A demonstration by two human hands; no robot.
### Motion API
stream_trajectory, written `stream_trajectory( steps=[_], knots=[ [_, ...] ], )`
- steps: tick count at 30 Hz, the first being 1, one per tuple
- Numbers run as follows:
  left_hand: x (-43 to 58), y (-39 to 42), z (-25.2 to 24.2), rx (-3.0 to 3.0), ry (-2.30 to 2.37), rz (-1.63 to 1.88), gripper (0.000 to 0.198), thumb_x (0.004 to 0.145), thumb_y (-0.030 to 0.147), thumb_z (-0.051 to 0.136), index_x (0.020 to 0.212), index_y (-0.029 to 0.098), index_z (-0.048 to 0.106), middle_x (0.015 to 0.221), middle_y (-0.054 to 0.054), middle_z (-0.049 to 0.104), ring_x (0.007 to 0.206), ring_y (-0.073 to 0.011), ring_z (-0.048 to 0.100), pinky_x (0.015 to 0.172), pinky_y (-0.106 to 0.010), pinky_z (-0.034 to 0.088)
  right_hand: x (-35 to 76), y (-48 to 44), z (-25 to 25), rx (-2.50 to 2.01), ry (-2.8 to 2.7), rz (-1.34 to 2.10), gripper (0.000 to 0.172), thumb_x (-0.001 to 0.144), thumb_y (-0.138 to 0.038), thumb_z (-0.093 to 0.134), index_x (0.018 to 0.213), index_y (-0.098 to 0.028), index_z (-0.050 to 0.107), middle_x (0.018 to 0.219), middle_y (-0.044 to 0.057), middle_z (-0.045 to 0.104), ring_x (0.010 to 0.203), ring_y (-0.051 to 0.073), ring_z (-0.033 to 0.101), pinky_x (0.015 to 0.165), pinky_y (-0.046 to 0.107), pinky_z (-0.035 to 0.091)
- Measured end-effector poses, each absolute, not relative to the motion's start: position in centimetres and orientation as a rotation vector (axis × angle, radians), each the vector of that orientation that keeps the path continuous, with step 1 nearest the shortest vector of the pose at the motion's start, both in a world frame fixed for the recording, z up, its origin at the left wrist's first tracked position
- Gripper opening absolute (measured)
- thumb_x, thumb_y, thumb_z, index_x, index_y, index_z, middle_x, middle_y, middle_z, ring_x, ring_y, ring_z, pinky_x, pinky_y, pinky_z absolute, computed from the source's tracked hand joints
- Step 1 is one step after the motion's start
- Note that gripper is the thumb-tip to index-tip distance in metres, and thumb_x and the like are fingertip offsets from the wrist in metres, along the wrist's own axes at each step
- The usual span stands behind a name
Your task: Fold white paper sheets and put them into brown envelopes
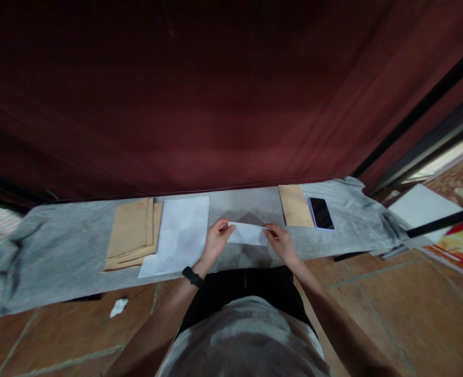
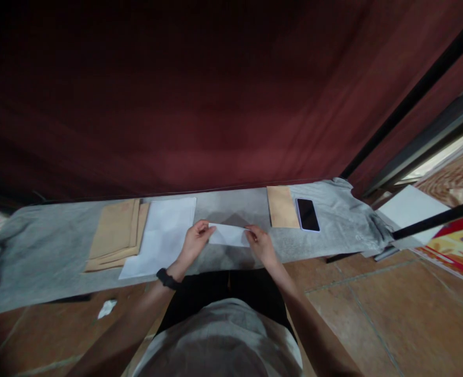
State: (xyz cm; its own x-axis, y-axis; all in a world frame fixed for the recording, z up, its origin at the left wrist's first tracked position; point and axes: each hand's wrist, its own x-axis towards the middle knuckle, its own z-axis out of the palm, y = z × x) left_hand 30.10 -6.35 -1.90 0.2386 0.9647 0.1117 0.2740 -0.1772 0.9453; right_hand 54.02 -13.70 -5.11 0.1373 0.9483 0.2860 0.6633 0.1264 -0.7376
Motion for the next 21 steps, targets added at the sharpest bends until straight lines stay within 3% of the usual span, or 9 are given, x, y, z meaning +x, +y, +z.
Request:
stream_trajectory(
  steps=[4,8,11,14,17,21],
  knots=[
    [30.4,-6.2,-3.3,1.38,1.103,0.933,0.038,0.084,0.054,0.064,0.1,0.02,0.061,0.078,0.001,0.069,0.068,-0.015,0.064,0.061,-0.025,0.049,53.7,-12.2,-4.7,-1.618,-1.48,0.492,0.035,0.097,-0.041,0.046,0.108,-0.02,0.072,0.083,0.005,0.076,0.067,0.02,0.068,0.061,0.028,0.055],
    [30.7,-6.4,-5.7,1.445,1.245,0.864,0.033,0.087,0.044,0.061,0.108,0.019,0.061,0.078,0.0,0.071,0.067,-0.0162,0.067,0.061,-0.026,0.05,53.2,-11.2,-5.6,-1.689,-1.482,0.449,0.032,0.096,-0.033,0.047,0.117,-0.022,0.068,0.087,0.004,0.076,0.071,0.02,0.069,0.067,0.028,0.056],
    [31.1,-6.4,-7.0,1.485,1.352,0.87,0.032,0.085,0.027,0.063,0.116,0.019,0.06,0.071,0.003,0.067,0.063,-0.0156,0.064,0.061,-0.026,0.049,52.8,-11.0,-6.6,-1.773,-1.54,0.331,0.037,0.097,-0.024,0.044,0.129,-0.02,0.061,0.107,0.01,0.075,0.088,0.022,0.072,0.081,0.033,0.057],
    [31.5,-6.4,-7.4,1.537,1.448,0.873,0.041,0.083,0.018,0.063,0.125,0.017,0.059,0.072,0.002,0.067,0.068,-0.0173,0.066,0.069,-0.029,0.05,52.2,-11.5,-7.4,-1.837,-1.635,0.142,0.043,0.098,-0.02,0.041,0.139,-0.016,0.055,0.132,0.016,0.065,0.116,0.026,0.065,0.098,0.039,0.053],
    [32.0,-6.6,-7.2,1.683,1.534,0.796,0.048,0.087,0.015,0.06,0.135,0.017,0.055,0.087,-0.003,0.073,0.081,-0.0203,0.071,0.078,-0.032,0.053,50.9,-12.7,-8.2,-1.822,-1.841,0.021,0.047,0.1,-0.022,0.043,0.146,-0.013,0.05,0.149,0.017,0.053,0.135,0.028,0.052,0.109,0.045,0.046],
    [32.2,-7.1,-6.7,1.905,1.602,0.648,0.046,0.094,0.014,0.053,0.14,0.018,0.052,0.119,-0.01,0.073,0.103,-0.0223,0.071,0.092,-0.034,0.055,48.7,-14.5,-9.6,-1.796,-2.096,-0.049,0.05,0.102,-0.03,0.049,0.151,-0.02,0.047,0.158,0.012,0.044,0.144,0.028,0.043,0.118,0.048,0.034]
  ],
)
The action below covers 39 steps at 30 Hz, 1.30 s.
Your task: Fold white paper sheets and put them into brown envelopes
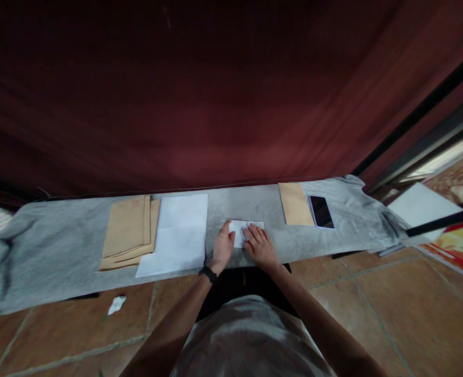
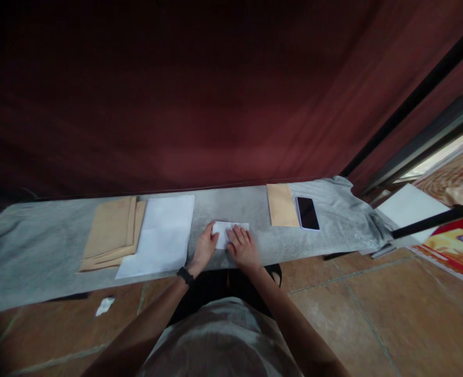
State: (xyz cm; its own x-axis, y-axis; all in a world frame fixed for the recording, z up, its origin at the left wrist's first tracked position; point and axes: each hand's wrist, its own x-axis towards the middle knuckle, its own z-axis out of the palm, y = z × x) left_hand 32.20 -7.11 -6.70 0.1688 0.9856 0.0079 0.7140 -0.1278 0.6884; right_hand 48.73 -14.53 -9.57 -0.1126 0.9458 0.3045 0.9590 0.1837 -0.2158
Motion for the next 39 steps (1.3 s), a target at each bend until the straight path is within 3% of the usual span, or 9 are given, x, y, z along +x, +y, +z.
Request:
stream_trajectory(
  steps=[5,9,14,21,25,31,39],
  knots=[
    [31.9,-8.1,-6.2,2.194,1.728,0.465,0.041,0.099,0.02,0.047,0.139,0.016,0.055,0.131,-0.015,0.067,0.108,-0.0263,0.07,0.093,-0.04,0.056,47.7,-15.4,-10.3,-1.864,-2.149,-0.109,0.051,0.103,-0.036,0.048,0.152,-0.023,0.046,0.16,0.012,0.042,0.143,0.028,0.045,0.12,0.048,0.028],
    [32.7,-9.6,-6.3,2.574,1.56,0.444,0.043,0.103,0.03,0.041,0.142,0.015,0.054,0.147,-0.016,0.056,0.135,-0.0309,0.053,0.113,-0.05,0.042,47.9,-15.4,-10.1,-1.86,-2.182,-0.119,0.052,0.104,-0.034,0.044,0.154,-0.02,0.043,0.159,0.012,0.042,0.144,0.029,0.042,0.12,0.048,0.028],
    [33.5,-11.6,-7.7,2.735,1.2,0.41,0.064,0.105,0.049,0.034,0.155,0.009,0.033,0.161,-0.016,0.04,0.151,-0.0247,0.032,0.124,-0.045,0.029,48.2,-15.7,-9.7,-1.824,-2.288,-0.122,0.058,0.099,-0.025,0.049,0.156,-0.015,0.039,0.163,0.014,0.035,0.149,0.031,0.035,0.122,0.049,0.025],
    [30.0,-12.0,-8.7,2.793,1.272,0.346,0.079,0.102,0.06,0.035,0.156,0.004,0.028,0.163,-0.022,0.033,0.154,-0.0289,0.024,0.125,-0.047,0.027,49.2,-16.4,-9.9,-1.867,-2.171,-0.094,0.053,0.106,-0.034,0.038,0.155,-0.013,0.04,0.16,0.014,0.039,0.147,0.03,0.038,0.122,0.051,0.023],
    [28.9,-12.2,-8.9,2.797,1.324,0.338,0.077,0.102,0.057,0.038,0.157,0.004,0.025,0.163,-0.022,0.033,0.154,-0.0285,0.025,0.124,-0.048,0.028,50.8,-17.5,-10.1,-1.894,-2.121,-0.081,0.055,0.106,-0.035,0.038,0.156,-0.011,0.038,0.159,0.016,0.041,0.146,0.03,0.039,0.122,0.053,0.023],
    [28.9,-12.4,-8.8,2.791,1.336,0.321,0.072,0.101,0.049,0.044,0.156,0.005,0.029,0.161,-0.021,0.035,0.154,-0.0284,0.026,0.125,-0.049,0.028,49.2,-16.2,-8.8,-1.998,-1.969,-0.018,0.052,0.107,-0.034,0.033,0.148,-0.007,0.049,0.154,0.018,0.049,0.145,0.033,0.04,0.121,0.056,0.024],
    [28.7,-12.2,-9.2,2.771,1.297,0.332,0.067,0.096,0.029,0.045,0.155,0.001,0.03,0.161,-0.022,0.035,0.154,-0.0293,0.025,0.124,-0.051,0.029,43.1,-12.0,-8.3,-1.777,-2.125,0.103,0.048,0.106,-0.036,0.038,0.147,-0.014,0.052,0.156,0.013,0.046,0.145,0.027,0.042,0.121,0.05,0.029]
  ],
)
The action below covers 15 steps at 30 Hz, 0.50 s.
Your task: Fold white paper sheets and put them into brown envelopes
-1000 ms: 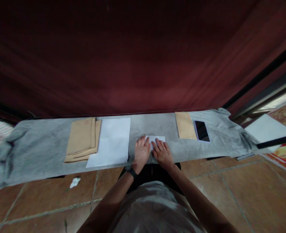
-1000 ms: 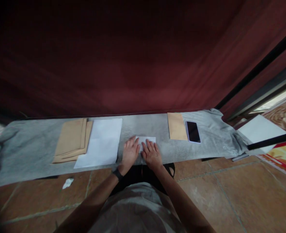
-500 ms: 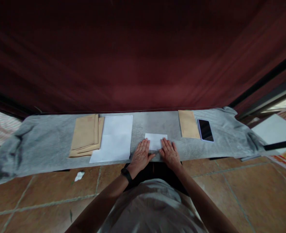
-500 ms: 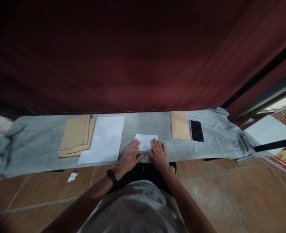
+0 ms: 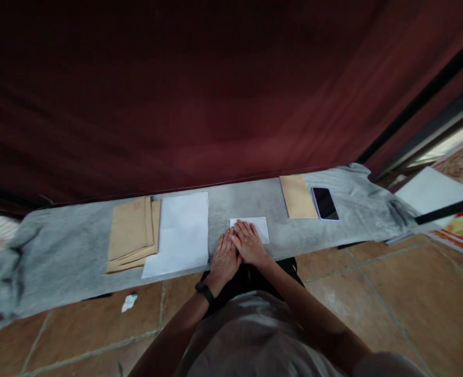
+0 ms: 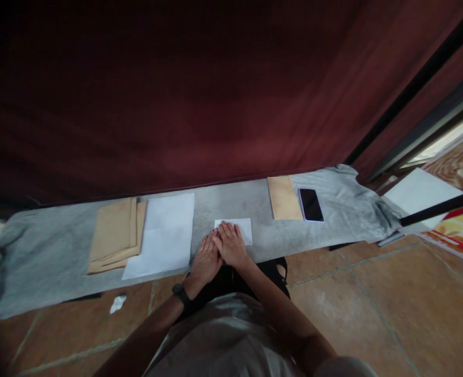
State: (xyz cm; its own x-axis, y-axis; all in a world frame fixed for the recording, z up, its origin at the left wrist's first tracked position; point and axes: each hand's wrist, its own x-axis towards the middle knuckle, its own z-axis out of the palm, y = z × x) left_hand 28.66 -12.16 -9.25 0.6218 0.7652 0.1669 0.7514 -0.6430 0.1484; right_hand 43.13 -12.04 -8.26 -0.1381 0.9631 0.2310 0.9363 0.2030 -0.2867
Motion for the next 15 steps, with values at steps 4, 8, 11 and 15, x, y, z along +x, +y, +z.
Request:
stream_trajectory(
  steps=[4,8,11,15],
  knots=[
    [28.6,-12.1,-9.3,2.716,1.339,0.364,0.063,0.097,0.022,0.038,0.157,0.005,0.027,0.161,-0.019,0.036,0.153,-0.0264,0.028,0.124,-0.049,0.031,44.6,-12.2,-8.6,-1.828,-2.108,0.086,0.05,0.107,-0.038,0.037,0.147,-0.012,0.051,0.156,0.014,0.047,0.145,0.026,0.042,0.122,0.047,0.029],
    [29.9,-11.5,-8.8,2.696,1.353,0.41,0.061,0.099,0.021,0.032,0.158,0.008,0.026,0.163,-0.017,0.035,0.154,-0.0256,0.025,0.125,-0.05,0.029,46.4,-12.8,-9.0,-1.886,-2.107,0.09,0.05,0.107,-0.035,0.033,0.149,-0.014,0.049,0.157,0.011,0.045,0.146,0.025,0.04,0.123,0.046,0.026],
    [31.2,-10.5,-8.6,2.705,1.349,0.392,0.059,0.1,0.023,0.031,0.157,0.008,0.03,0.163,-0.016,0.034,0.155,-0.0262,0.023,0.125,-0.052,0.026,46.8,-13.0,-9.4,-1.902,-2.113,0.082,0.049,0.106,-0.031,0.034,0.151,-0.018,0.047,0.158,0.008,0.044,0.147,0.024,0.04,0.123,0.047,0.026],
    [32.2,-9.5,-8.7,2.699,1.398,0.295,0.059,0.1,0.027,0.033,0.155,0.006,0.034,0.162,-0.017,0.035,0.154,-0.0271,0.025,0.125,-0.053,0.024,47.0,-13.1,-9.8,-1.914,-2.082,0.039,0.05,0.105,-0.029,0.034,0.152,-0.016,0.046,0.158,0.01,0.045,0.147,0.025,0.039,0.122,0.047,0.025]
  ],
)
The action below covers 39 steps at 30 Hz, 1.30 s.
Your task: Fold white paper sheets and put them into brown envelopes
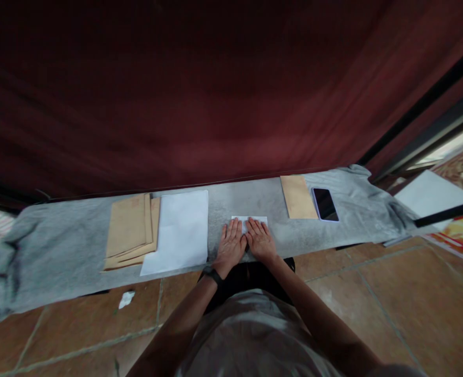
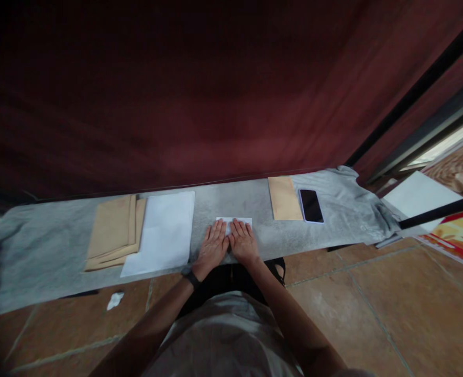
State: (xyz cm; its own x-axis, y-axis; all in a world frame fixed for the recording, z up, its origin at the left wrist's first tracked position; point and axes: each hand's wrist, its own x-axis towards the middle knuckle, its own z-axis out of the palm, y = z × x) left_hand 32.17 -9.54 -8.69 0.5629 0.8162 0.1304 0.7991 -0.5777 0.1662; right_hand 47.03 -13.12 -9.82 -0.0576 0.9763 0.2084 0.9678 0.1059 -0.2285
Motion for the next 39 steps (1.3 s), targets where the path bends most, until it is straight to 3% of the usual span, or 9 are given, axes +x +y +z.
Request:
stream_trajectory(
  steps=[13,20,25,32,39],
  knots=[
    [32.8,-9.6,-8.8,2.72,1.448,0.28,0.062,0.098,0.03,0.039,0.153,0.002,0.034,0.161,-0.021,0.037,0.153,-0.0284,0.028,0.126,-0.051,0.021,51.8,-16.4,-11.3,-1.92,-1.966,-0.175,0.056,0.106,-0.037,0.033,0.155,-0.009,0.038,0.154,0.019,0.047,0.144,0.03,0.041,0.119,0.052,0.025],
    [32.7,-9.2,-8.4,2.771,1.293,0.265,0.059,0.102,0.037,0.038,0.156,0.013,0.035,0.164,-0.015,0.032,0.154,-0.0269,0.027,0.127,-0.052,0.017,52.0,-16.5,-11.6,-1.898,-1.973,-0.186,0.057,0.106,-0.037,0.033,0.155,-0.01,0.038,0.154,0.02,0.048,0.143,0.03,0.042,0.119,0.053,0.027],
    [32.8,-9.4,-8.3,2.758,1.315,0.247,0.06,0.102,0.038,0.037,0.156,0.013,0.034,0.164,-0.016,0.032,0.154,-0.0281,0.026,0.126,-0.054,0.016,51.5,-16.4,-11.2,-1.899,-1.938,-0.182,0.057,0.105,-0.035,0.035,0.156,-0.009,0.036,0.154,0.022,0.047,0.145,0.034,0.039,0.117,0.058,0.027],
    [33.1,-9.4,-8.1,2.784,1.303,0.237,0.059,0.101,0.035,0.038,0.154,0.008,0.036,0.162,-0.019,0.035,0.153,-0.0301,0.028,0.126,-0.054,0.016,49.3,-17.2,-10.4,-1.806,-2.146,-0.106,0.051,0.105,-0.029,0.034,0.154,-0.016,0.042,0.157,0.017,0.045,0.144,0.031,0.04,0.119,0.055,0.024],
    [32.7,-9.7,-8.2,2.731,1.382,0.257,0.06,0.102,0.043,0.04,0.156,0.015,0.035,0.164,-0.019,0.031,0.153,-0.0319,0.027,0.123,-0.054,0.022,49.5,-17.8,-10.2,-1.827,-2.137,-0.144,0.053,0.106,-0.035,0.034,0.156,-0.015,0.039,0.158,0.018,0.043,0.145,0.031,0.04,0.119,0.056,0.022]
  ],
)
